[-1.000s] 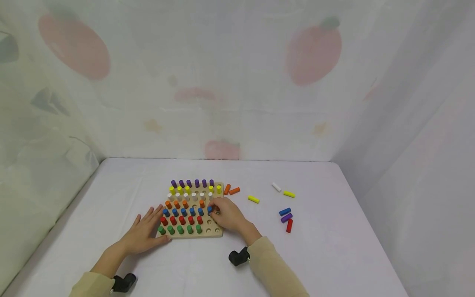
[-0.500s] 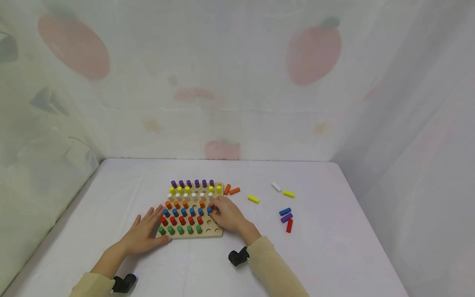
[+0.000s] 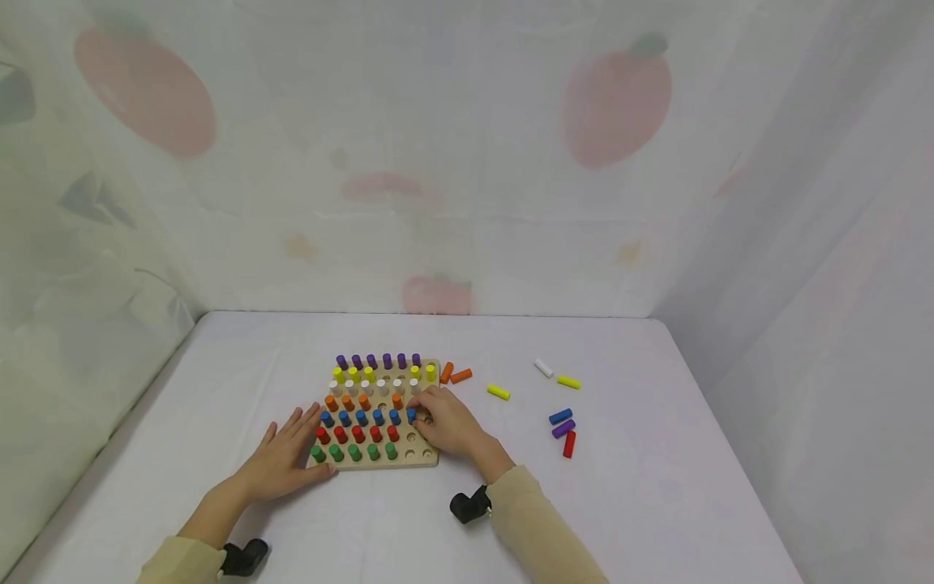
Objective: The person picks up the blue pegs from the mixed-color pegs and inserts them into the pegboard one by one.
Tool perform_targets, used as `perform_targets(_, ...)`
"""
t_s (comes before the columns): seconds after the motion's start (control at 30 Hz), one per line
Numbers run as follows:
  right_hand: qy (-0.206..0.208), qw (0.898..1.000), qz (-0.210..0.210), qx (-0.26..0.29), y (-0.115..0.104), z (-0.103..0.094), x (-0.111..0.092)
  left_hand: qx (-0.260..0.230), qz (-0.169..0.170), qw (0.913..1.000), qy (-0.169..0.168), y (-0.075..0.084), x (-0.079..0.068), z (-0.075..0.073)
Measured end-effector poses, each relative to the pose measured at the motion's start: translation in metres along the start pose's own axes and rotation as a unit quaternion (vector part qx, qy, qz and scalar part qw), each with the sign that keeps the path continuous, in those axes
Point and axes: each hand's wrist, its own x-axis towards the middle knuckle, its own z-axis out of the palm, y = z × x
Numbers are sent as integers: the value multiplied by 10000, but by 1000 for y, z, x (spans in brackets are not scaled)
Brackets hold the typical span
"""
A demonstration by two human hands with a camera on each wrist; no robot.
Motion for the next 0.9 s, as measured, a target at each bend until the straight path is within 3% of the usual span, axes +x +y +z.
perform_targets(0.57, -48, 10000, 4, 27, -7, -7, -4, -75, -4, 10000, -36, 2, -1, -4)
perform_targets(0.9, 126, 9999, 43, 99, -7, -16, -11, -64, 27, 10000, 22, 4, -1, -5)
